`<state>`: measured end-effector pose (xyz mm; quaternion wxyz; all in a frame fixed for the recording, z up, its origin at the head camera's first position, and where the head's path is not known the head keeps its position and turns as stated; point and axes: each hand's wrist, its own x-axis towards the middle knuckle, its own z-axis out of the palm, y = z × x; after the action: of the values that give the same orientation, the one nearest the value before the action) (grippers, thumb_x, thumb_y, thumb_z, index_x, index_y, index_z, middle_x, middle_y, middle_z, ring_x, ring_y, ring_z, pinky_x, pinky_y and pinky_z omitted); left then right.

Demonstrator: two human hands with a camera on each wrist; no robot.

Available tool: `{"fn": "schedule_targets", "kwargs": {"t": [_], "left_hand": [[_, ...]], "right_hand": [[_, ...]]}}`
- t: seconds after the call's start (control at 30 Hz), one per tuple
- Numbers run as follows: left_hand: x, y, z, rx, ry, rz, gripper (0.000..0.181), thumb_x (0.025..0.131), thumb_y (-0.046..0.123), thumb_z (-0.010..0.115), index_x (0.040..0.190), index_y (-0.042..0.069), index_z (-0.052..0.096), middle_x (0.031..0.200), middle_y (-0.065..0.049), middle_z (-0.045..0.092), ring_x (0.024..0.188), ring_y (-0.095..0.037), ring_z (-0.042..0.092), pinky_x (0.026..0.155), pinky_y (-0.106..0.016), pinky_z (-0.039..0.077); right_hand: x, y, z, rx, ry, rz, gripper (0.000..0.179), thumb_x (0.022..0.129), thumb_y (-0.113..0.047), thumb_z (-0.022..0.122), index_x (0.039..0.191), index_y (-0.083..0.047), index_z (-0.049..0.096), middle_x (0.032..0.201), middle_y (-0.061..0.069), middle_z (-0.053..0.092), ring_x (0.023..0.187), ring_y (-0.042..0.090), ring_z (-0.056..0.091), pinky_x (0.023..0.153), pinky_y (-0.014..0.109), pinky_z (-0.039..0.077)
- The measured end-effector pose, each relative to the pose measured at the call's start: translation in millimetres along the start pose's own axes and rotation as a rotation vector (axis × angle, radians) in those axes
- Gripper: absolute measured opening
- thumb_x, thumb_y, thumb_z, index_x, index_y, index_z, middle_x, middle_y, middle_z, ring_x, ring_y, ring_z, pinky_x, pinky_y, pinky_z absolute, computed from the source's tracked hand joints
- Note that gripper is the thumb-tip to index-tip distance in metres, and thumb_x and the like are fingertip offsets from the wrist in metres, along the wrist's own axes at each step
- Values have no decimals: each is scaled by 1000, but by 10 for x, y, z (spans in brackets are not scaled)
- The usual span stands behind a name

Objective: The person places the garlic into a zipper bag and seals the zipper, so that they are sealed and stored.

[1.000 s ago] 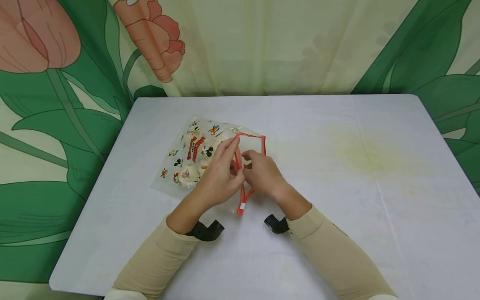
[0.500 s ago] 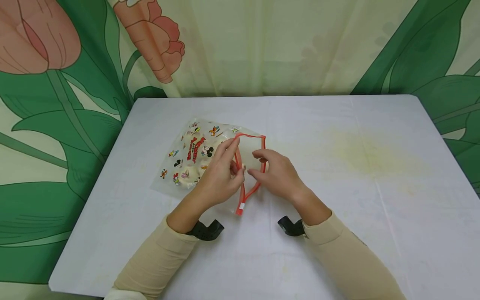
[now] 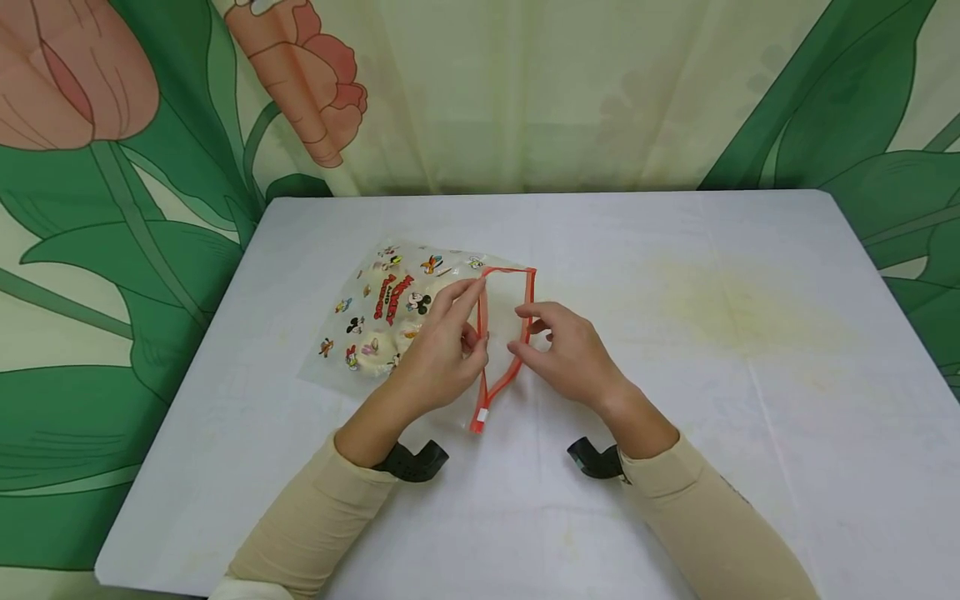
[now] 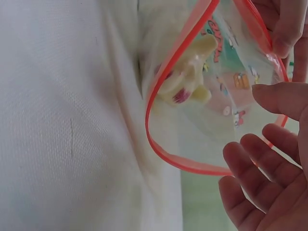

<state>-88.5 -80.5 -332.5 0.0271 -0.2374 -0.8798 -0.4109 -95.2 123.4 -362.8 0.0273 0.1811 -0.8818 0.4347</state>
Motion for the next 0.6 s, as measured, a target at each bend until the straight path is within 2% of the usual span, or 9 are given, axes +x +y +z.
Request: {"fn": "schedule_targets", "kwargs": {"t": [0.2, 0.43, 0.6], "left_hand": [[-7, -4, -4, 0, 10, 14, 69, 88, -7, 63, 151, -3, 37, 149, -18, 35, 77, -13, 56, 68, -25, 52], [-9, -5, -6, 28, 11, -7, 69, 87, -6, 65, 151, -2, 39, 149, -17, 36, 78, -12, 56, 68, -24, 52], [-28, -3, -19, 30, 6, -3, 62, 88, -4, 66, 146, -1, 45, 147, -18, 39, 82, -14, 59, 70, -26, 53]], "right_hand": [[-16, -2, -24, -12, 8, -6, 44, 87, -13, 75, 126, 3, 63, 120, 16, 65, 97, 29, 66, 85, 46, 54], [-11, 4, -49, -38, 9, -17, 44, 88, -15, 74, 126, 3, 63, 120, 16, 65, 97, 28, 66, 85, 46, 54], [-25, 6, -71, -42, 12, 2, 45, 88, -15, 75, 128, 3, 62, 122, 14, 65, 99, 28, 66, 86, 48, 54]]}}
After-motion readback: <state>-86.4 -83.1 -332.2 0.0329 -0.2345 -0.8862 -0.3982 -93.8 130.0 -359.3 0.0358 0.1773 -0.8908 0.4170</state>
